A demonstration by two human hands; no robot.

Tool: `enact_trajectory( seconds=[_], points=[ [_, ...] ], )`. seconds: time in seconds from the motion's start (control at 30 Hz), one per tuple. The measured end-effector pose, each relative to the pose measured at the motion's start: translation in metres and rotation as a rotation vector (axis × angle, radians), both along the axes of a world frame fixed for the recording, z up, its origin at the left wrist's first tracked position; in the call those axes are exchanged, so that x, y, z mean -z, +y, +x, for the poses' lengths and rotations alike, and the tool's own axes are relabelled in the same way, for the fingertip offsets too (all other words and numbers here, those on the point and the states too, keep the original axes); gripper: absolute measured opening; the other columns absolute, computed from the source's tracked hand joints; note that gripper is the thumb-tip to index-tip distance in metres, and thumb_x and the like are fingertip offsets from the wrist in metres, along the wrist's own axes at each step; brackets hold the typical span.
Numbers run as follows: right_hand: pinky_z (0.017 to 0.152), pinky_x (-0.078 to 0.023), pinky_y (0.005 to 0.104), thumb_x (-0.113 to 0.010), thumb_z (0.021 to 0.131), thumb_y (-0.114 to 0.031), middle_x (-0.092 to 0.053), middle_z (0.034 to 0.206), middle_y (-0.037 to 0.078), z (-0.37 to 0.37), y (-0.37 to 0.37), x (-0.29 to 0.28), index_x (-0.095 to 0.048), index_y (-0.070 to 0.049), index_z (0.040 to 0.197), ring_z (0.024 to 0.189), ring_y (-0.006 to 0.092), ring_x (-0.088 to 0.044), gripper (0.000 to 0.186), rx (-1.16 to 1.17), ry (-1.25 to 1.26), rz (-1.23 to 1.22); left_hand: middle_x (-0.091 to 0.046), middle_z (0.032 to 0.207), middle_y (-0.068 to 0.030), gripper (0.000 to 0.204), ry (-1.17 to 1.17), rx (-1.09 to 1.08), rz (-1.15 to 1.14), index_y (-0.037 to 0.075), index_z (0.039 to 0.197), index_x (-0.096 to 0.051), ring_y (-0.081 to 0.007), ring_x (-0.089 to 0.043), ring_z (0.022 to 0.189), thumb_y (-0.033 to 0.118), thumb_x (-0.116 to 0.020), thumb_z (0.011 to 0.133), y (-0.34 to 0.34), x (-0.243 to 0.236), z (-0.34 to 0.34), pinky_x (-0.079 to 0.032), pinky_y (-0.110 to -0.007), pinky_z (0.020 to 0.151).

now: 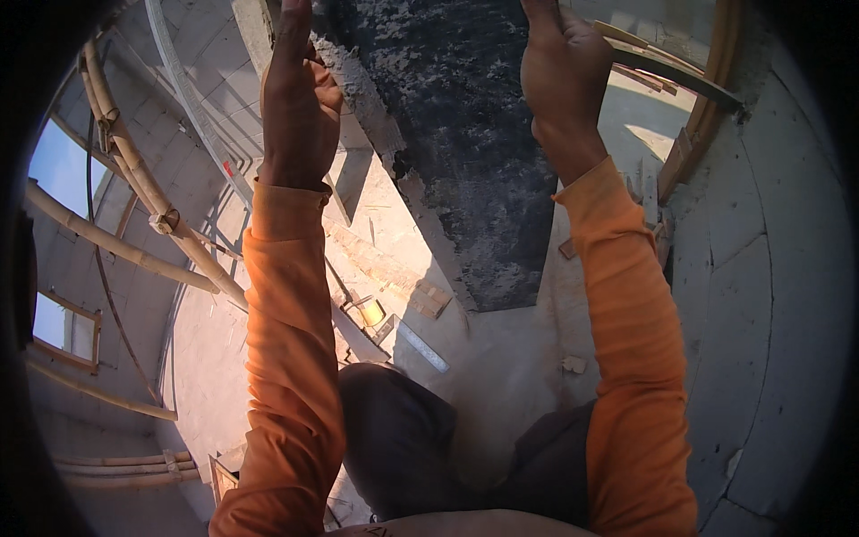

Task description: The person holds a piece of plywood upright and uses a hand saw to cut along a marked line.

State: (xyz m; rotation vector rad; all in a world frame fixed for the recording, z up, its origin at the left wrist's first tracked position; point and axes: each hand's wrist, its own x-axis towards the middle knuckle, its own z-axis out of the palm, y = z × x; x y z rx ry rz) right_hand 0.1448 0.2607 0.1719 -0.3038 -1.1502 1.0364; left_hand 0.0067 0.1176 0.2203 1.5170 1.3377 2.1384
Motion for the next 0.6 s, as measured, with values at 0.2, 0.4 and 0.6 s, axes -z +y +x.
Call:
enact_trajectory(
  seconds=[0.2,0.4,0.6],
  points=[
    [0.08,-0.046,0.0228,-0.063,0.106,-0.032,-0.062,0.095,-0.001,-0.019,-0.013,0.002,-0.055,0.001,0.122,0.087,0.0049,-0.053,0.038,0.17,0.006,0.161,-0.072,0.103,-0.0066,0.035,-0.059,-0.043,0.068,-0.004,0.116,-0.067,-0.0142,-0.067,0.088,0.029,-0.061,0.106,0.027,0.005,0.008,-0.054,-0.029,0.079],
    [0.086,-0.04,0.033,-0.082,0.087,-0.033,-0.063,0.108,0.001,-0.006,-0.013,0.063,-0.073,-0.015,0.112,0.099,0.0162,-0.056,0.032,0.59,-0.377,1.174,-0.069,0.084,-0.0043,0.034,0.022,-0.234,0.01,-0.002,0.095,-0.068,-0.0114,-0.06,0.075,0.03,-0.061,0.106,0.032,0.008,-0.003,-0.049,-0.03,0.067],
    [0.087,-0.04,0.0338,-0.077,0.087,-0.021,-0.063,0.111,-0.006,-0.019,-0.034,0.101,-0.074,-0.024,0.123,0.102,0.0147,-0.055,0.036,0.437,-0.681,1.221,-0.066,0.08,-0.0041,0.037,0.134,-0.318,0.109,-0.002,0.092,-0.066,-0.0148,-0.056,0.073,0.033,-0.061,0.106,0.045,0.017,-0.017,-0.047,-0.034,0.068]
  ],
)
